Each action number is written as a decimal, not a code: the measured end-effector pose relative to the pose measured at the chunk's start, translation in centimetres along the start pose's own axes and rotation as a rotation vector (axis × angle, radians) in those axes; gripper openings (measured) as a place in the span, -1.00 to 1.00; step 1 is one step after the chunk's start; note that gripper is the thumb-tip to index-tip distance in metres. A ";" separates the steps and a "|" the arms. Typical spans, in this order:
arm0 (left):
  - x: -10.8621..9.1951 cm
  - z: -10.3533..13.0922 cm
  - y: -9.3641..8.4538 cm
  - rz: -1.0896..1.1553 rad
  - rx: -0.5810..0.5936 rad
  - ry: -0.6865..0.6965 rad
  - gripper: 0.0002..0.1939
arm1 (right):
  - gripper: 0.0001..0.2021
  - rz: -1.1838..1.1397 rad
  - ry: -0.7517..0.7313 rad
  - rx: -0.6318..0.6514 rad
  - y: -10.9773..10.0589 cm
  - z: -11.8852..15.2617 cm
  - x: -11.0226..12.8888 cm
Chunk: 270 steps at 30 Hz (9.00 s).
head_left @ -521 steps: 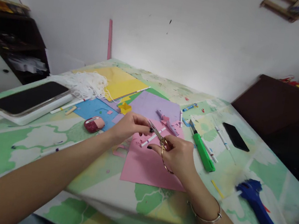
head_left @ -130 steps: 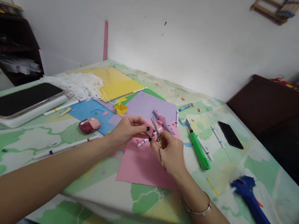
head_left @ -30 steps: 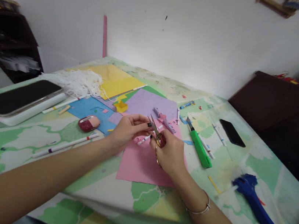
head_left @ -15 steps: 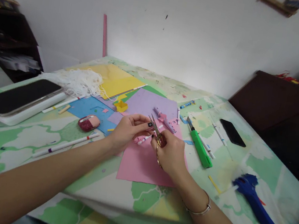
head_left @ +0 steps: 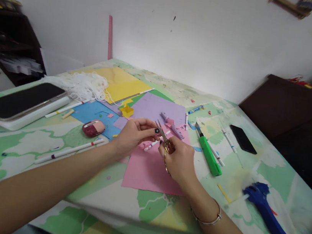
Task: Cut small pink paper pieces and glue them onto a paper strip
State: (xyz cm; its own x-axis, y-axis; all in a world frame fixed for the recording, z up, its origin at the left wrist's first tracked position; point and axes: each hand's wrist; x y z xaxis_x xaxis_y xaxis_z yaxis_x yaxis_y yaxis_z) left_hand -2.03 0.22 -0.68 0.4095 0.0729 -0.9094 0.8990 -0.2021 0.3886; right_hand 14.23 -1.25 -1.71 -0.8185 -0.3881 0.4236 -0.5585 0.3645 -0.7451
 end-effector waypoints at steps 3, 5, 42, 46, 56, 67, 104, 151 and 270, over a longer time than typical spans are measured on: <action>0.0 0.0 0.0 -0.011 -0.001 -0.007 -0.78 | -0.82 -0.001 -0.009 -0.008 0.0 0.0 -0.1; -0.1 0.0 -0.1 -0.018 -0.005 -0.009 -0.78 | -0.82 0.001 -0.015 -0.011 0.0 0.0 -0.1; -1.0 -1.0 -1.4 -0.133 0.093 -0.049 -0.92 | -0.83 0.074 -0.078 0.040 -0.6 -0.2 -0.5; -1.1 -1.2 -1.6 -0.153 0.101 -0.094 -0.91 | -0.83 0.084 -0.073 0.059 -0.7 -0.2 -0.5; -1.4 -1.4 -2.1 -0.185 0.145 -0.133 -0.89 | -0.80 0.094 -0.105 0.063 -0.7 -0.3 -0.8; -1.8 -1.5 -2.3 -0.178 0.144 -0.134 -0.74 | -0.74 -0.417 0.320 0.148 -1.2 -1.3 -0.6; -0.4 -0.3 -0.6 -0.262 0.255 -0.192 -0.75 | -0.81 -1.053 0.538 0.434 0.0 -0.8 -0.5; 0.2 -1.0 -1.5 -0.307 0.223 -0.108 -0.82 | -0.80 -0.913 0.428 0.315 -0.3 -0.6 0.3; -1.4 -2.1 -2.1 -0.506 0.187 -0.004 -0.87 | -0.77 -0.808 0.203 0.245 -0.6 -2.2 -1.6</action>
State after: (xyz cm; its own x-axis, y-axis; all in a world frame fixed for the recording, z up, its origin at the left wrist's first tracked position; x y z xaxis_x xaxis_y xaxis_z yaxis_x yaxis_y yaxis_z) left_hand -4.16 2.55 0.08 -0.0685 0.2031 -0.9768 0.9406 -0.3133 -0.1311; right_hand 15.56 0.99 -0.80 -0.2047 -0.2818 0.9374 -0.9534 -0.1595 -0.2561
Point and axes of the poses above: each hand's wrist, its own z-axis away from the middle knuckle, its own y-axis out of the palm, x = y × z, and after that the axes turned 5 degrees about y, right-handed
